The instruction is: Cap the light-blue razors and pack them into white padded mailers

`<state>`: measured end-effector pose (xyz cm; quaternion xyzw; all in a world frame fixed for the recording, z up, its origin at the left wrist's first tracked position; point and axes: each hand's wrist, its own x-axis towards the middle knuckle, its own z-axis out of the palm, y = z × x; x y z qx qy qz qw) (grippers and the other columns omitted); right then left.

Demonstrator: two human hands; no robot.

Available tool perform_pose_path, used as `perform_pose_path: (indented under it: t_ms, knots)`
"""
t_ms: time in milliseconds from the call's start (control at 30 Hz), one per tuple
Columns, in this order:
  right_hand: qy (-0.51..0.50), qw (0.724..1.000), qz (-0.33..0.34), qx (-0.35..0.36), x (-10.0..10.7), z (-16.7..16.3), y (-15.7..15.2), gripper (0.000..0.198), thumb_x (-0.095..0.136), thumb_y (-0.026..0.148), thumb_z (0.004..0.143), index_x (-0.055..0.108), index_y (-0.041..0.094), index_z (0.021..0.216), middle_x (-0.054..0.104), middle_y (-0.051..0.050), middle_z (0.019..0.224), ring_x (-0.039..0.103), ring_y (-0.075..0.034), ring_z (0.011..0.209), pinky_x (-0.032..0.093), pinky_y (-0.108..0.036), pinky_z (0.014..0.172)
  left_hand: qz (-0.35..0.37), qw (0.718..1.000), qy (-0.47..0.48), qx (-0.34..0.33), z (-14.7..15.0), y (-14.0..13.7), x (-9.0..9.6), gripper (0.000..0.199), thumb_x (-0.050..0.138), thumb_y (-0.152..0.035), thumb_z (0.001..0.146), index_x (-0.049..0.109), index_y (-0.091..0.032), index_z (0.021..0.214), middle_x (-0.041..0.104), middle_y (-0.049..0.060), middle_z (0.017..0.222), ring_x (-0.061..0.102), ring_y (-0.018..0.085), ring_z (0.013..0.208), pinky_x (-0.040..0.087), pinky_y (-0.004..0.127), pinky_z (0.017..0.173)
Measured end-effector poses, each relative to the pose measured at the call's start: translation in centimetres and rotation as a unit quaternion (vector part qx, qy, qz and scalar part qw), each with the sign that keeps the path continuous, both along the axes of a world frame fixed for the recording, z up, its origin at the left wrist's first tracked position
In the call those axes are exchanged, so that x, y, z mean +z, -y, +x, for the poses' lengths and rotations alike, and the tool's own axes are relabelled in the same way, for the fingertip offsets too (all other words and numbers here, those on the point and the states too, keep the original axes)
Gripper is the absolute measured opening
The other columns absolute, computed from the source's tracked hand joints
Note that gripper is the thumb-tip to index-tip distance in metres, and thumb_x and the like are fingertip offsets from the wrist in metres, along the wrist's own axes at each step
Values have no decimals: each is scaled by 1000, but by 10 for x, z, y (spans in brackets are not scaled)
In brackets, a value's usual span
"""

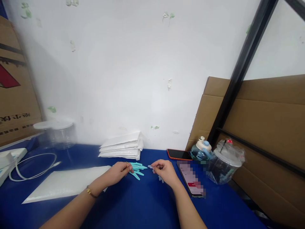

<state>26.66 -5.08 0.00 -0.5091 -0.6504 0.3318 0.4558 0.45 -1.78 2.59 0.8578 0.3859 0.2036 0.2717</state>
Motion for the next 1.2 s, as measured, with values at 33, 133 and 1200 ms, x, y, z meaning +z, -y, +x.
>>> perform_pose_path:
  t_ms: [33,133,1200]
  knots:
    - [-27,1000,-5,1,-1,-1,0,27,68,41,70,66,15,78,66,-4,64,63,-18,62,50,-28,59,-2,1000,-1,3,0,0,0,43,31,-43,90,65,-19,79,63,1,75,53,15,69,37,23,65]
    - [-85,996,-7,10,0,-4,1,29,70,42,68,63,15,76,68,-6,67,65,-19,65,52,-30,65,-12,1000,-4,10,0,-3,-2,45,30,-44,89,65,-18,78,61,1,71,52,15,66,37,23,62]
    - [245,969,-36,2,33,35,23,12,60,15,67,69,19,75,61,-1,77,50,-11,60,41,-22,57,127,980,-151,23,-5,-11,-12,12,55,-26,79,62,-23,89,58,4,97,53,21,90,37,29,74]
